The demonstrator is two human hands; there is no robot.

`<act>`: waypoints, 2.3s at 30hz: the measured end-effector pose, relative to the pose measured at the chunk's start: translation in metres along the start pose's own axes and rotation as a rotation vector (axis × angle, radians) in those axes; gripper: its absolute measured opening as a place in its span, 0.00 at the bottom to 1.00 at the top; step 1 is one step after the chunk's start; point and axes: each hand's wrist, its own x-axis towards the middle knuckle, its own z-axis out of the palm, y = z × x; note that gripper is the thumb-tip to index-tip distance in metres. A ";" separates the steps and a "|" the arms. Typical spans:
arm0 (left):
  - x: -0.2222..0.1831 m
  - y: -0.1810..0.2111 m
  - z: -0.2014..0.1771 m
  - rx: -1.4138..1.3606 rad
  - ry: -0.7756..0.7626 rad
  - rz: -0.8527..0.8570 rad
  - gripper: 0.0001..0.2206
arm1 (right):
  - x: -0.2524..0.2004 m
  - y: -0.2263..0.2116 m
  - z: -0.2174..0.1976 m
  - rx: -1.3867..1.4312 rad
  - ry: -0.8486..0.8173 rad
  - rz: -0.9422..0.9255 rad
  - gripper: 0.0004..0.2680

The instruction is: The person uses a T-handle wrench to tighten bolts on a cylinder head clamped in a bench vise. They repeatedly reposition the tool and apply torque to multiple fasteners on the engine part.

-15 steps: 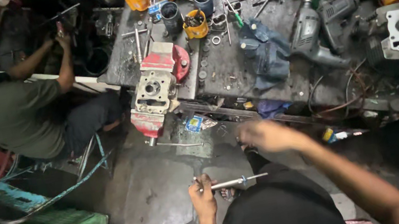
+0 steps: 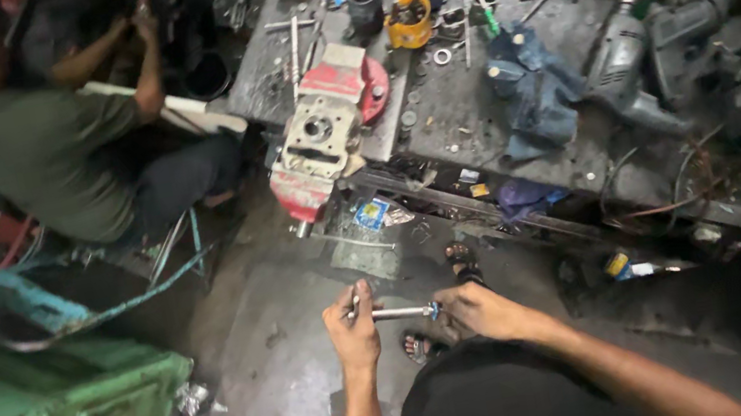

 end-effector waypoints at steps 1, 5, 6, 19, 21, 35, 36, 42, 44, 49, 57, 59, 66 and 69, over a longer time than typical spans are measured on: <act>-0.001 0.001 -0.002 -0.009 0.030 -0.013 0.16 | 0.001 0.001 0.002 0.020 0.021 -0.017 0.04; -0.008 -0.005 -0.013 -0.049 0.126 -0.081 0.16 | 0.011 0.001 0.006 0.098 0.021 -0.009 0.17; -0.012 -0.008 -0.017 -0.061 0.142 -0.106 0.16 | 0.011 0.000 0.007 0.118 0.002 0.017 0.16; -0.045 -0.052 -0.050 -0.125 0.223 -0.182 0.20 | 0.012 0.010 0.053 0.047 -0.042 -0.027 0.06; -0.050 -0.056 -0.054 -0.159 0.253 -0.204 0.20 | 0.011 0.014 0.058 0.176 -0.037 -0.013 0.17; -0.061 -0.071 -0.058 -0.176 0.242 -0.353 0.20 | -0.014 -0.035 0.080 -0.184 0.051 -0.051 0.10; -0.060 -0.071 -0.056 -0.199 0.239 -0.351 0.20 | -0.016 -0.034 0.078 -0.169 0.081 -0.127 0.18; -0.054 -0.071 -0.044 -0.114 0.157 -0.366 0.21 | -0.031 -0.022 0.075 -0.062 0.068 0.041 0.10; -0.049 -0.070 -0.036 -0.101 0.131 -0.431 0.21 | -0.033 -0.017 0.070 -0.102 0.123 0.047 0.15; -0.037 -0.057 -0.014 -0.043 0.056 -0.331 0.21 | -0.037 -0.004 0.052 -0.049 0.138 0.180 0.08; -0.012 -0.011 0.032 -0.028 0.006 -0.184 0.17 | -0.026 0.016 -0.016 -0.091 0.061 -0.088 0.08; -0.004 -0.001 0.043 -0.034 0.037 -0.157 0.19 | -0.021 0.021 -0.029 0.150 0.113 -0.004 0.09; 0.016 0.009 0.077 0.058 0.088 -0.184 0.23 | -0.005 0.029 -0.089 -0.047 0.008 -0.157 0.13; 0.024 0.007 0.087 0.033 0.105 -0.151 0.22 | 0.002 0.026 -0.110 0.267 -0.122 -0.010 0.17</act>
